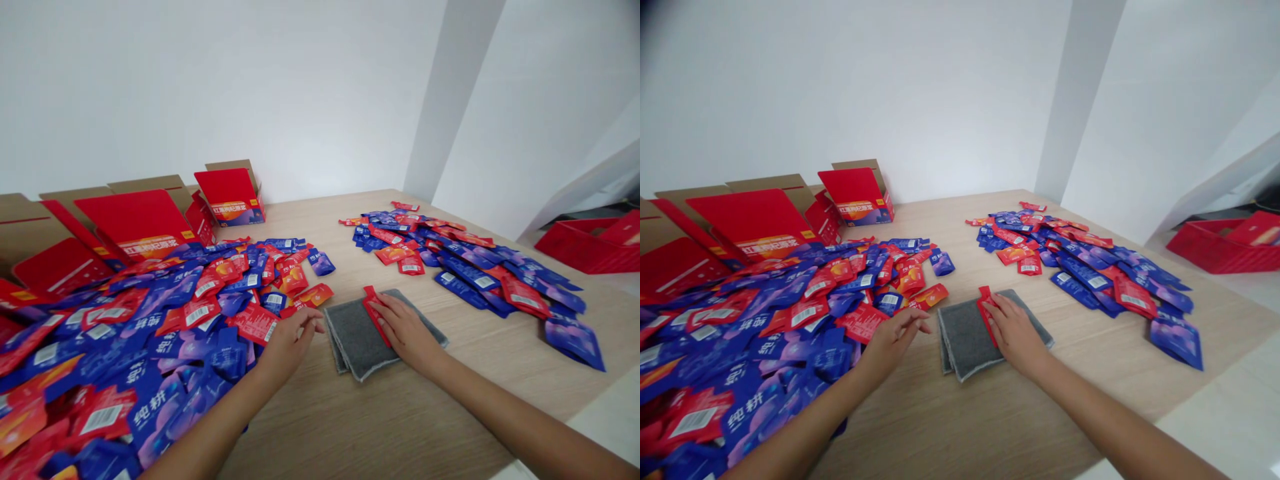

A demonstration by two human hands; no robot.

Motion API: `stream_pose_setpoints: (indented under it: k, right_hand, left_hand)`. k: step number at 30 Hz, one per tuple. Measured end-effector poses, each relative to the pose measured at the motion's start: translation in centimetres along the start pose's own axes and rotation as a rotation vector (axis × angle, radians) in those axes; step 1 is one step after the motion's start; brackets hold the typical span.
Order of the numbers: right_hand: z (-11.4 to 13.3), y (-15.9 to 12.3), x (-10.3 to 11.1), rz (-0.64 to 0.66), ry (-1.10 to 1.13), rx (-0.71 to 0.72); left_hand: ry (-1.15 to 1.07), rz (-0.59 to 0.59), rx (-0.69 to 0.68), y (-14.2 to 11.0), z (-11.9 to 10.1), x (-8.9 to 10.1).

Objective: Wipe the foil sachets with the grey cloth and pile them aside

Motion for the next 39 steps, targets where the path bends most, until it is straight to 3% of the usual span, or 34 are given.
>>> stream_pose_setpoints:
  k: [4,12,15,17,20,23,26,29,31,35,39]
  right_hand:
    - [0.3,0.1,0.2,0.001,0.013,0.003]
    - [0.3,0.0,0.2,-0.008,0.018,0.002]
    - [0.2,0.0,0.2,-0.005,0.024,0.007]
    - [0.1,-0.1,0.3,-0.002,0.028,0.015]
    - [0.0,-0.2,0.3,0.003,0.032,0.030]
    - [-0.2,-0.2,0.0,0.003,0.027,0.044]
    - [-0.3,-0.2,-0.4,0.007,-0.010,0.051]
    - [0.1,-0.3,-0.8,0.024,-0.064,0.079]
    - [0.9,-0.4,-0.9,0.039,-0.091,0.099]
    - [2.7,-0.8,-1.3,0.059,-0.131,0.091]
    - [3.5,-1.2,-1.4,0.061,-0.155,0.086]
  left_hand:
    - [0.027,0.034,-0.042,-0.5,-0.6,0.2]
    - [0.048,-0.004,-0.072,-0.7,-0.3,0.6]
    - [0.101,0.018,-0.066,-0.7,-1.0,2.3]
    - [0.155,0.024,-0.057,-1.5,-1.5,4.8]
    - [0.329,-0.028,-0.028,-5.5,-1.9,9.5]
    - [0.620,-0.049,-0.071,-12.9,-1.5,12.8]
    - [0.934,0.075,-0.201,-20.6,-0.1,12.9]
    - [1.127,0.197,-0.267,-24.9,1.8,11.3]
    - [1.177,0.185,-0.243,-24.9,2.7,10.2]
    - [1.198,-0.030,-0.138,-20.9,3.2,8.5]
    - [1.172,-0.090,-0.068,-17.9,3.2,7.5]
Point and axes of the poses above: each hand's wrist, its own y-axis towards the middle knuckle, its own x-axis out of the back of the hand, z = x × y, the point moved 2 cm from there along y, towards the middle knuckle, and after that the axes turned 1 degree about -x, right-handed, at the moved point
